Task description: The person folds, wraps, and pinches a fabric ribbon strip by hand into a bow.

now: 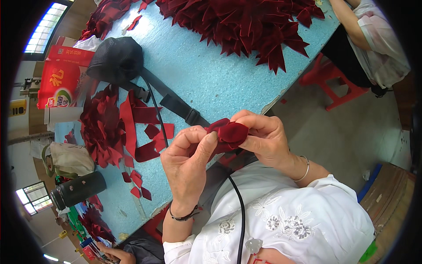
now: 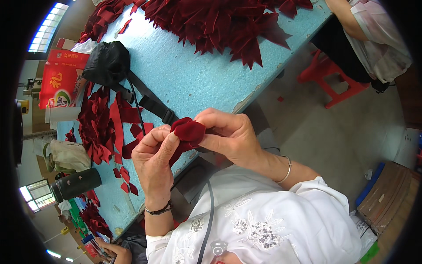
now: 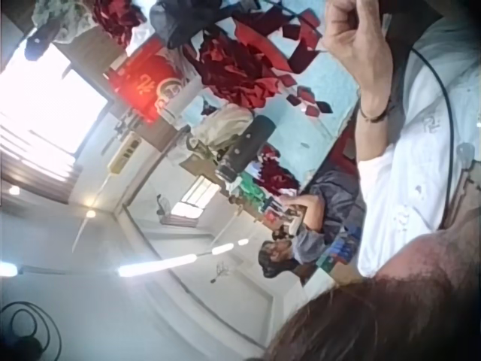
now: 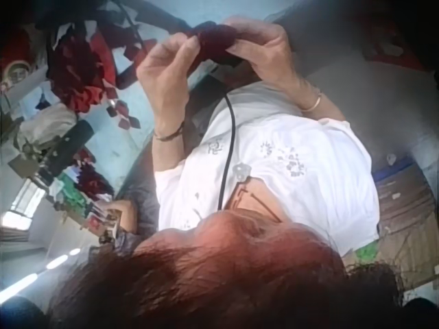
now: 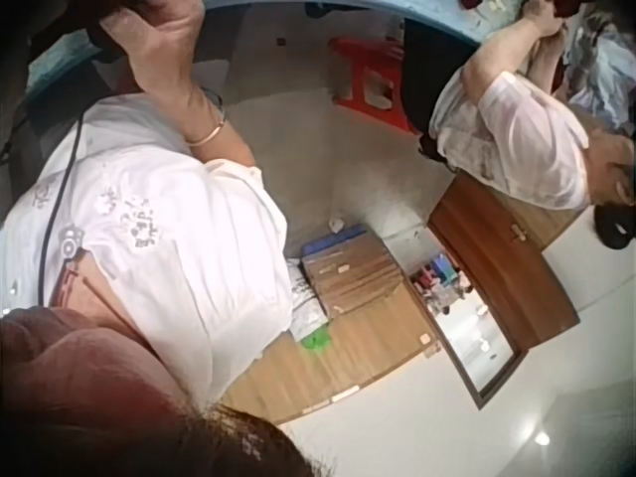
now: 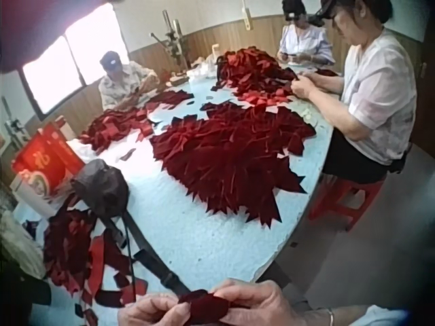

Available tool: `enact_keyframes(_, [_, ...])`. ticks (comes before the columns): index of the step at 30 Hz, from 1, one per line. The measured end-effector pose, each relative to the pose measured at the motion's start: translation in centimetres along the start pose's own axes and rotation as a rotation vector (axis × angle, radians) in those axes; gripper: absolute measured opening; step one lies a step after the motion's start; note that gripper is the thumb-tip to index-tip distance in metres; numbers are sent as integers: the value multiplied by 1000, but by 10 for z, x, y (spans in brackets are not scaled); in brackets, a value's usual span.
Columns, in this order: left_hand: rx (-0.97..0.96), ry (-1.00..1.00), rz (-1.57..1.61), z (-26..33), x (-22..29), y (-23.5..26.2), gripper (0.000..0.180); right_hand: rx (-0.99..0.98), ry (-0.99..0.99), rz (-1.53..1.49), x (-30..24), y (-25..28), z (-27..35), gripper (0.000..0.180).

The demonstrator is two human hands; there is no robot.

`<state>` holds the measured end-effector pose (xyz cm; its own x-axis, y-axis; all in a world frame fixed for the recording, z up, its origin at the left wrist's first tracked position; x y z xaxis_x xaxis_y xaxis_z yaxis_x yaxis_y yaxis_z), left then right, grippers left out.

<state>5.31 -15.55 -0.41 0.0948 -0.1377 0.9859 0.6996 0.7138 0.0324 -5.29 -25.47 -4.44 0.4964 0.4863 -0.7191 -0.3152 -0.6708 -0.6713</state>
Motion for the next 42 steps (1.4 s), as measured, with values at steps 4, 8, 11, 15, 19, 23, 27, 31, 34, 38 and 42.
enact_keyframes(4, [-6,-34,-30,1,-1,1,7,5,-23,139,0,2,2,14])
enact_keyframes(8, [7,20,-4,1,-3,1,7,3,78,211,-8,-2,1,13])
enact_keyframes(11, [-17,1,-58,0,-6,2,7,1,44,271,-5,1,2,13])
enact_keyframes(15, [-9,-1,-61,1,-5,1,7,16,100,303,-13,-3,2,14])
enact_keyframes(19, [-1,-41,-83,2,-4,1,6,53,122,431,-15,-2,3,17])
enact_keyframes(23, [-17,-100,-150,2,-1,-2,7,135,159,606,-20,0,4,19])
enact_keyframes(27, [10,-146,-234,4,5,-3,8,145,272,660,-25,-4,6,19])
enact_keyframes(31, [31,-266,-346,7,14,-5,8,115,319,775,-27,-5,4,18])
enact_keyframes(34, [99,-235,-337,7,11,-1,10,118,326,814,-26,-5,5,17])
enact_keyframes(38, [93,-262,-345,7,10,-1,9,143,292,772,-22,0,6,17])
enact_keyframes(42, [57,-283,-385,9,14,-6,10,126,260,780,-24,-6,4,15])
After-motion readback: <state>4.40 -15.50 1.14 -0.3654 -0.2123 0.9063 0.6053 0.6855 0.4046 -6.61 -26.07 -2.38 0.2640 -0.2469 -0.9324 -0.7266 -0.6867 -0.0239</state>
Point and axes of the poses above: each hand's wrist, its own z-axis away from the middle knuckle, its own y-axis out of the back of the hand, x = y × z, the point moved 9 cm from there along -z, towards the middle knuckle, and after that the axes turned 2 degrees about y, right-handed, at the moved point
